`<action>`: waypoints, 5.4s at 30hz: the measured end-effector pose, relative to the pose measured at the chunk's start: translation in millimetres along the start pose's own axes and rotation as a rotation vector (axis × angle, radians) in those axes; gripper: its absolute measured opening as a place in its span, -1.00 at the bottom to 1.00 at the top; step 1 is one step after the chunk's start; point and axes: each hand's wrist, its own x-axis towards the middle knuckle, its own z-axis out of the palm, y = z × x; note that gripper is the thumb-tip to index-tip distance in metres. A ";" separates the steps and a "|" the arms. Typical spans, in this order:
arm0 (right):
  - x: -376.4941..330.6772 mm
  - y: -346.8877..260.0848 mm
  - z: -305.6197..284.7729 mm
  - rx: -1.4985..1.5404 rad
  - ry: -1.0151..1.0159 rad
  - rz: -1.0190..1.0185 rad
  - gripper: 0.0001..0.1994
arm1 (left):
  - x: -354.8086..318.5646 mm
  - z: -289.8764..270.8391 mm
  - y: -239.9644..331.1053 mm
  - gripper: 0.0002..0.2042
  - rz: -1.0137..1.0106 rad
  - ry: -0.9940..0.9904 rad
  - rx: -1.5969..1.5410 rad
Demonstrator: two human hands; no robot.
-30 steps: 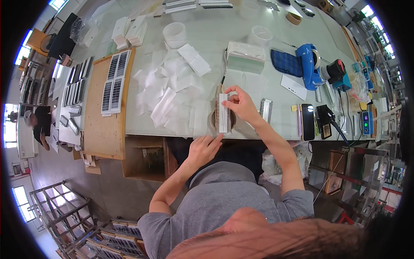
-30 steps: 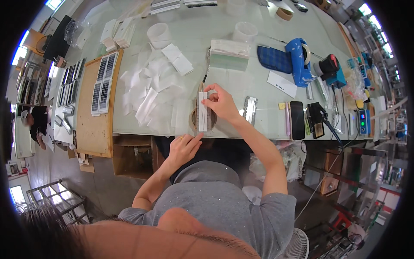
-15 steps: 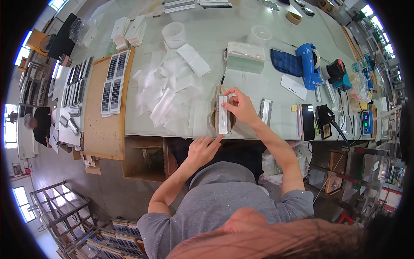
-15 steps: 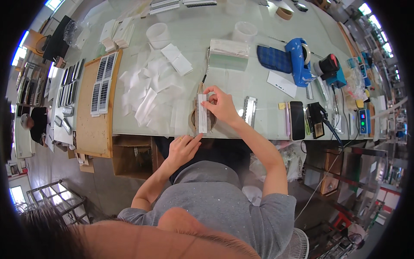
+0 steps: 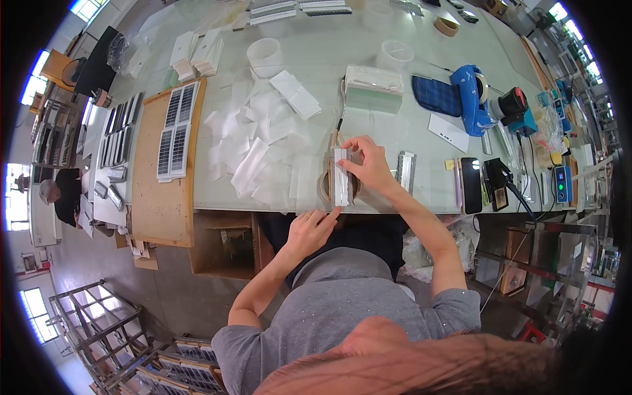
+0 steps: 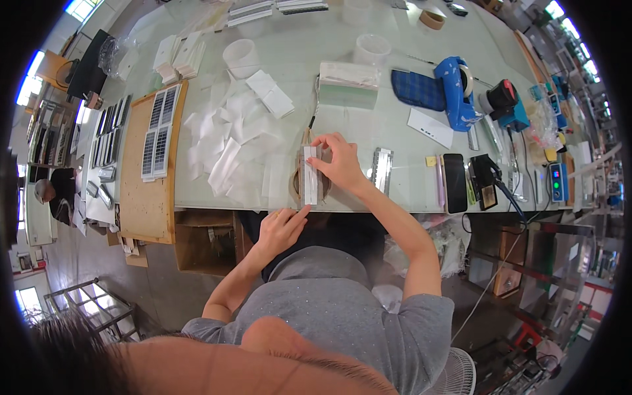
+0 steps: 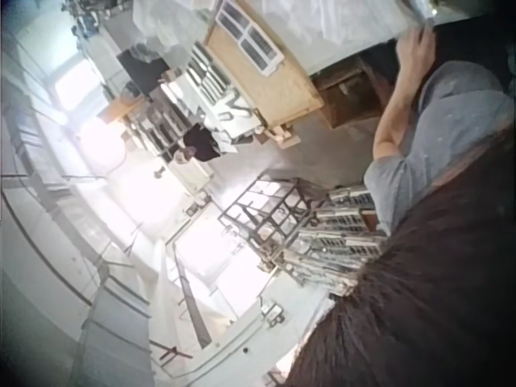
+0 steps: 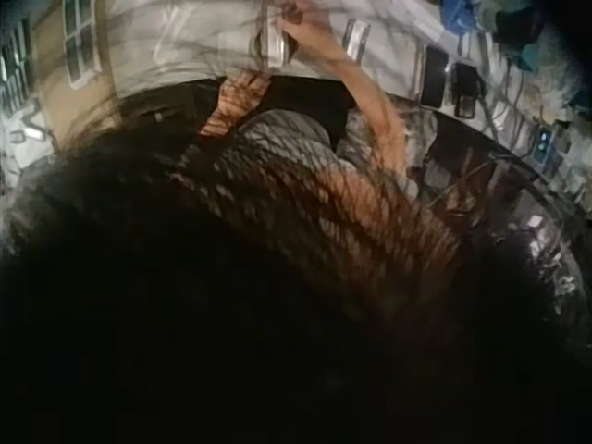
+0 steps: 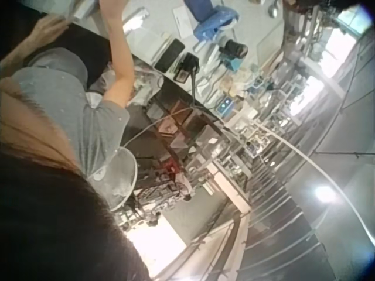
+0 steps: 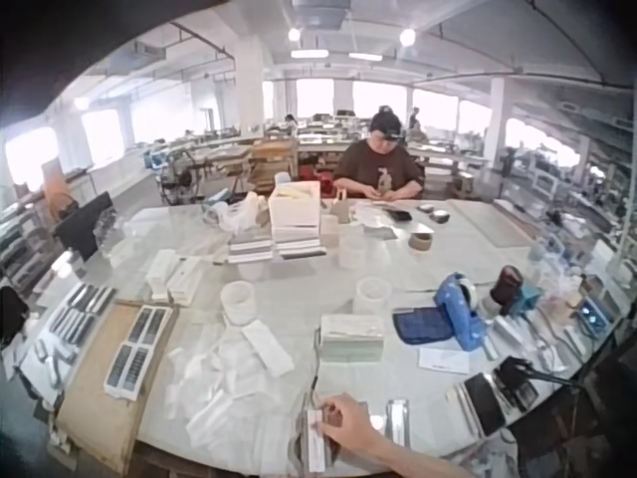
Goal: The person assembles small solar panels by wrapping solar cell strips with white protective backing strips by hand, then places the completed panels onto a wooden board.
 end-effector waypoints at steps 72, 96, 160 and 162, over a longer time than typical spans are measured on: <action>7.7 -2.1 -8.6 -0.258 -0.128 0.011 -0.82 | 194.5 1.5 -215.1 -0.72 -0.689 -0.269 -0.334; 10.1 -4.6 -10.4 -0.297 -0.141 -0.008 -0.82 | 186.6 13.1 -200.9 -0.68 -0.461 -0.172 -0.071; -47.4 -35.3 -35.4 -0.323 -0.094 -0.305 -0.61 | 55.4 -19.0 -21.0 -0.70 0.035 -0.181 -0.125; -51.1 -42.3 -36.2 -0.380 -0.150 -0.423 -0.67 | 67.4 -29.7 -19.2 -0.70 0.008 -0.163 -0.167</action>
